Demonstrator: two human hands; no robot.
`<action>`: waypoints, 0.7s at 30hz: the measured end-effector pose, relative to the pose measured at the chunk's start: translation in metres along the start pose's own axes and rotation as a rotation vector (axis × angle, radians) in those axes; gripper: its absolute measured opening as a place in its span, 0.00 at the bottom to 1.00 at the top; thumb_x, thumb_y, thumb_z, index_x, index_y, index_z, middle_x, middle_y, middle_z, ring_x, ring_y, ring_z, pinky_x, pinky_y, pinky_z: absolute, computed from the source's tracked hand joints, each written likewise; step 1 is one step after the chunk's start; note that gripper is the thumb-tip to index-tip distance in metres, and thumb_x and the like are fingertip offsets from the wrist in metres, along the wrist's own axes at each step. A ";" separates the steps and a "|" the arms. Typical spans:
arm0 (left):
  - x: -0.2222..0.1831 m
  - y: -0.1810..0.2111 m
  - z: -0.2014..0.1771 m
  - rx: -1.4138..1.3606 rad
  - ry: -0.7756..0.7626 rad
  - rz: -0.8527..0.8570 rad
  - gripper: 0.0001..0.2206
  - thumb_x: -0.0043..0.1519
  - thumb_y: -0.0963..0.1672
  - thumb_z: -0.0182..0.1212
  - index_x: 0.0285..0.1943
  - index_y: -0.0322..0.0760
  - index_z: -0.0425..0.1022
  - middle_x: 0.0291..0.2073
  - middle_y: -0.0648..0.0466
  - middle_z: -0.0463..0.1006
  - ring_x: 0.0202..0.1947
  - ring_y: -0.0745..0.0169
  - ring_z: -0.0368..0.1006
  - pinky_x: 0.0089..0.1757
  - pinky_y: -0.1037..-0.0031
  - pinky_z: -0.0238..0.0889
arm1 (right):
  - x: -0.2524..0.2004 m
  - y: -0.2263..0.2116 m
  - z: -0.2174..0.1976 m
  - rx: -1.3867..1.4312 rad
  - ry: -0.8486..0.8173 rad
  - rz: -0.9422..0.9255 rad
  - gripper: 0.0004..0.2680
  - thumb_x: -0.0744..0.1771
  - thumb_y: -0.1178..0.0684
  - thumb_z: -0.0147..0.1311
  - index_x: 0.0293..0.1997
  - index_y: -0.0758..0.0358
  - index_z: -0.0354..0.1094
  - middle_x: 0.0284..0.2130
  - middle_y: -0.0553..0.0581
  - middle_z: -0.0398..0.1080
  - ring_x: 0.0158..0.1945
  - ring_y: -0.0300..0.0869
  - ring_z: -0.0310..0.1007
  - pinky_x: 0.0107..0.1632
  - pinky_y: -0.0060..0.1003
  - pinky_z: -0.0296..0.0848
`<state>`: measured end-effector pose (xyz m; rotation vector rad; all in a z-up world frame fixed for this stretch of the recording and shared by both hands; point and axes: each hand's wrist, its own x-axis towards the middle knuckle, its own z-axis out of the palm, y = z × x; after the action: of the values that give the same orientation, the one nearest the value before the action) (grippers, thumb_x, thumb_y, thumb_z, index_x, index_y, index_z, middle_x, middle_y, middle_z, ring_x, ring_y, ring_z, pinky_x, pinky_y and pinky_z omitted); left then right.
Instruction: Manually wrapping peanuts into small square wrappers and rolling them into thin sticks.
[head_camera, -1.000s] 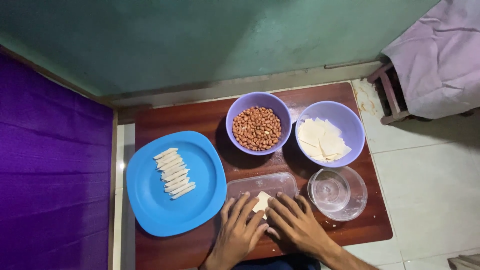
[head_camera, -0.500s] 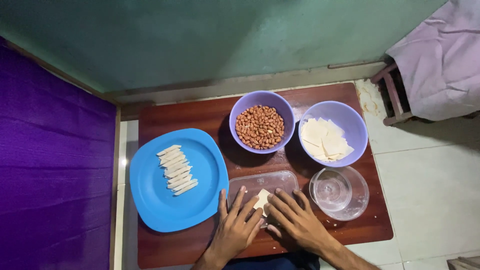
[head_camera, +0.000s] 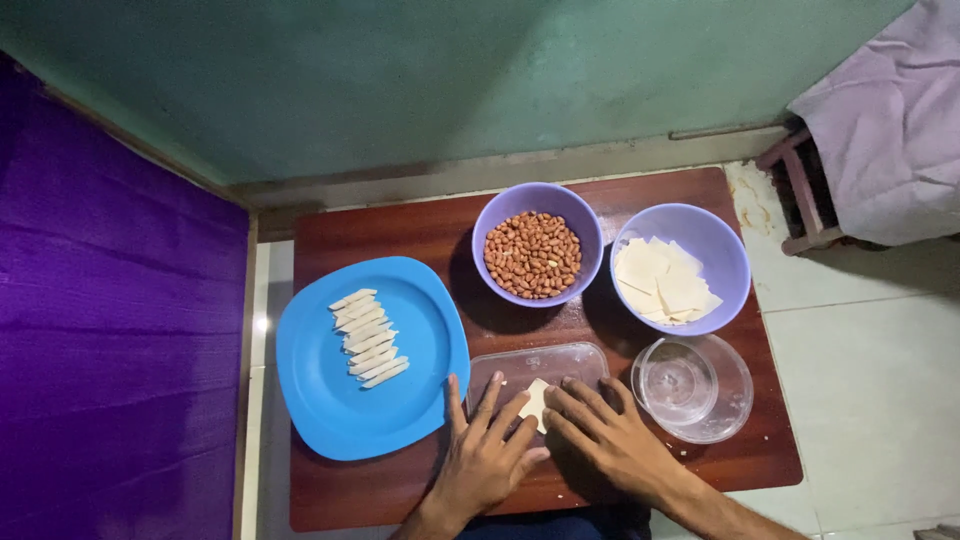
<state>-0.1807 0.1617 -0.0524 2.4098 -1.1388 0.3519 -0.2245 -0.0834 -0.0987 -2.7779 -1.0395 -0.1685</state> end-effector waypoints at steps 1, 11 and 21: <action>0.002 0.001 -0.002 0.002 -0.002 0.001 0.16 0.68 0.53 0.58 0.46 0.38 0.78 0.56 0.48 0.77 0.63 0.30 0.66 0.56 0.17 0.40 | 0.003 0.000 -0.003 0.001 0.002 0.001 0.16 0.71 0.46 0.40 0.66 0.55 0.60 0.70 0.60 0.58 0.72 0.57 0.56 0.62 0.66 0.55; 0.008 0.003 -0.009 0.016 -0.076 -0.013 0.18 0.56 0.50 0.73 0.47 0.36 0.78 0.54 0.48 0.76 0.64 0.32 0.64 0.56 0.14 0.38 | 0.003 0.020 -0.010 -0.085 -0.112 -0.198 0.17 0.68 0.51 0.52 0.65 0.59 0.63 0.69 0.67 0.58 0.63 0.60 0.63 0.54 0.62 0.66; 0.011 -0.004 -0.023 0.047 0.012 0.036 0.10 0.57 0.45 0.73 0.37 0.39 0.75 0.46 0.48 0.78 0.62 0.41 0.71 0.57 0.17 0.38 | 0.069 0.072 -0.105 0.069 0.103 -0.189 0.17 0.66 0.49 0.62 0.59 0.62 0.68 0.55 0.62 0.74 0.53 0.51 0.74 0.50 0.48 0.73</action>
<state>-0.1718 0.1678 -0.0294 2.4264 -1.1828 0.4084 -0.1301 -0.1136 0.0070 -2.5781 -1.2545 -0.2906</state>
